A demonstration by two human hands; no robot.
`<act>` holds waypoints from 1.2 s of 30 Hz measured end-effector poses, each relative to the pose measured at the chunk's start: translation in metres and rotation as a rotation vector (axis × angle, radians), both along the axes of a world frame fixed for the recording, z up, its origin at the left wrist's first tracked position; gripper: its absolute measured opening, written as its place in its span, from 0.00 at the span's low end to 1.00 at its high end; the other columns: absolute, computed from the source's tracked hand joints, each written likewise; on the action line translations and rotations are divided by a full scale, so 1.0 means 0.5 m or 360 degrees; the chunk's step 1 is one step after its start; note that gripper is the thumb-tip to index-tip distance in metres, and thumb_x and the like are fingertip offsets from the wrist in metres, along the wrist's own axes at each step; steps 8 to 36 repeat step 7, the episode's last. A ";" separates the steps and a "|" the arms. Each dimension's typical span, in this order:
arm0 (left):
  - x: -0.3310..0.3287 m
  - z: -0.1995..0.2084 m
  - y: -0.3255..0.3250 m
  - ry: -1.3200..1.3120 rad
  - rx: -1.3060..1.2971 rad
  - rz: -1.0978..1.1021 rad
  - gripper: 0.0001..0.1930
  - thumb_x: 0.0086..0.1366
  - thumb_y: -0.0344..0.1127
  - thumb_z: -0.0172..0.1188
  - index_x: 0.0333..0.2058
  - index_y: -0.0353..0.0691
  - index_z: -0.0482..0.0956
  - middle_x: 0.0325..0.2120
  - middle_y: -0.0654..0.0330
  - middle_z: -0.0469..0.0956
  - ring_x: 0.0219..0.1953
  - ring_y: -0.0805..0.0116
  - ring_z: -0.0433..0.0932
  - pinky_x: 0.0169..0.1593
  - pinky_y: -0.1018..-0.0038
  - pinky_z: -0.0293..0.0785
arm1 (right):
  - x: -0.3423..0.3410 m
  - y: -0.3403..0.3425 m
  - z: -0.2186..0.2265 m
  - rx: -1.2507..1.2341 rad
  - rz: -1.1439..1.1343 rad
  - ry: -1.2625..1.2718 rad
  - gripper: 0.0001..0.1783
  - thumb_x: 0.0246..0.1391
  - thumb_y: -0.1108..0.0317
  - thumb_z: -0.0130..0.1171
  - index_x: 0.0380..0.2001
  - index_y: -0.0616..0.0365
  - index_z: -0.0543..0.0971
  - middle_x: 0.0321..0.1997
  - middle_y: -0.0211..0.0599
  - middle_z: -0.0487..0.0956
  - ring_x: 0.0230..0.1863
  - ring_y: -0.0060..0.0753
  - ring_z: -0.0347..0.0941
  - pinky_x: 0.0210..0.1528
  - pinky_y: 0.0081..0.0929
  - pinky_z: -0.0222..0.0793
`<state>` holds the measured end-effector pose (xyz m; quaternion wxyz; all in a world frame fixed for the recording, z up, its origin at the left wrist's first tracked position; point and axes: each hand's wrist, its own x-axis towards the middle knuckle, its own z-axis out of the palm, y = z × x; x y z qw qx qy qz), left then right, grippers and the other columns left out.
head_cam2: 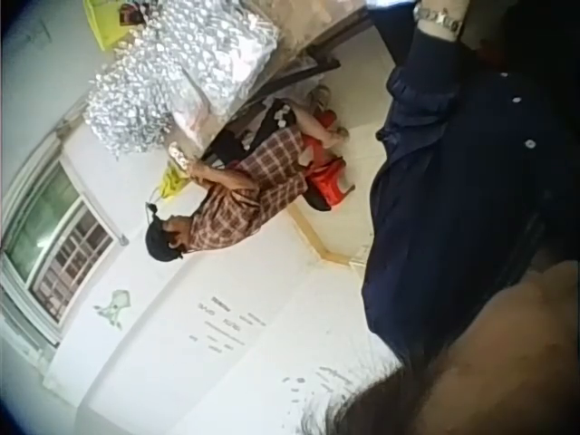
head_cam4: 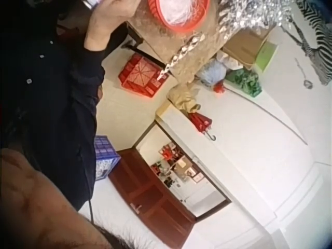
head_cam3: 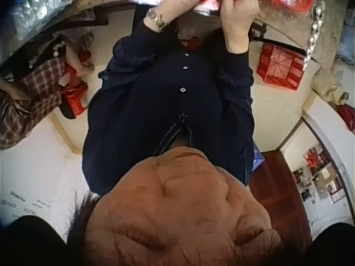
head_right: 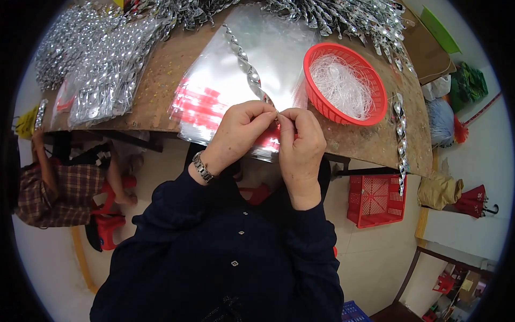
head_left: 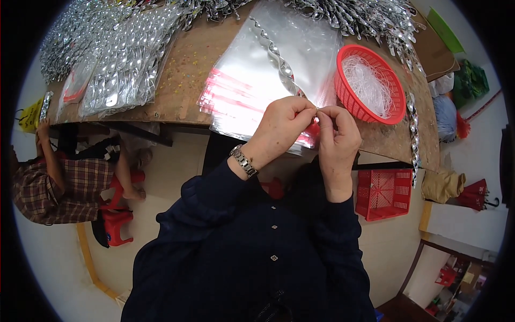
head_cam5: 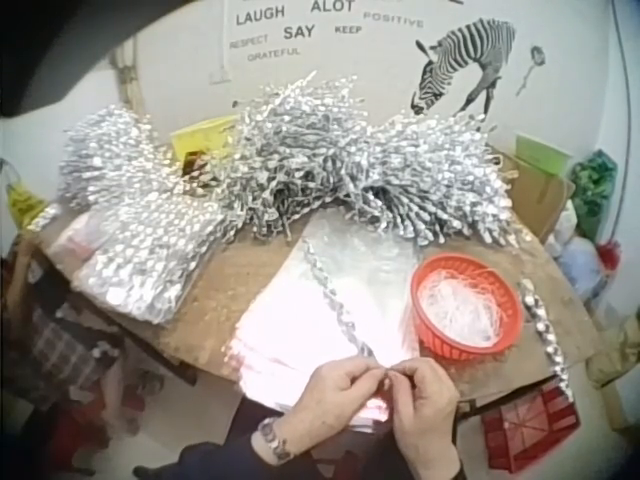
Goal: Packaging silver spiral decorations into plastic bags.
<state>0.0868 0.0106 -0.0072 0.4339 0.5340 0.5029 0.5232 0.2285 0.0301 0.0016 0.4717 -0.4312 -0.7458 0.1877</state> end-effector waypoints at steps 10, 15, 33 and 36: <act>0.001 0.007 -0.004 0.0051 0.0014 0.0020 0.10 0.65 0.33 0.54 0.36 0.30 0.79 0.27 0.63 0.78 0.31 0.79 0.72 0.36 0.80 0.69 | 0.000 0.000 0.005 -0.0065 0.0006 0.0011 0.03 0.54 0.74 0.59 0.31 0.62 0.78 0.30 0.35 0.79 0.30 0.29 0.74 0.32 0.23 0.68; 0.001 0.007 -0.004 0.0051 0.0014 0.0020 0.10 0.65 0.33 0.54 0.36 0.30 0.79 0.27 0.63 0.78 0.31 0.79 0.72 0.36 0.80 0.69 | 0.000 0.000 0.005 -0.0065 0.0006 0.0011 0.03 0.54 0.74 0.59 0.31 0.62 0.78 0.30 0.35 0.79 0.30 0.29 0.74 0.32 0.23 0.68; 0.001 0.007 -0.004 0.0051 0.0014 0.0020 0.10 0.65 0.33 0.54 0.36 0.30 0.79 0.27 0.63 0.78 0.31 0.79 0.72 0.36 0.80 0.69 | 0.000 0.000 0.005 -0.0065 0.0006 0.0011 0.03 0.54 0.74 0.59 0.31 0.62 0.78 0.30 0.35 0.79 0.30 0.29 0.74 0.32 0.23 0.68; 0.001 0.007 -0.004 0.0051 0.0014 0.0020 0.10 0.65 0.33 0.54 0.36 0.30 0.79 0.27 0.63 0.78 0.31 0.79 0.72 0.36 0.80 0.69 | 0.000 0.000 0.005 -0.0065 0.0006 0.0011 0.03 0.54 0.74 0.59 0.31 0.62 0.78 0.30 0.35 0.79 0.30 0.29 0.74 0.32 0.23 0.68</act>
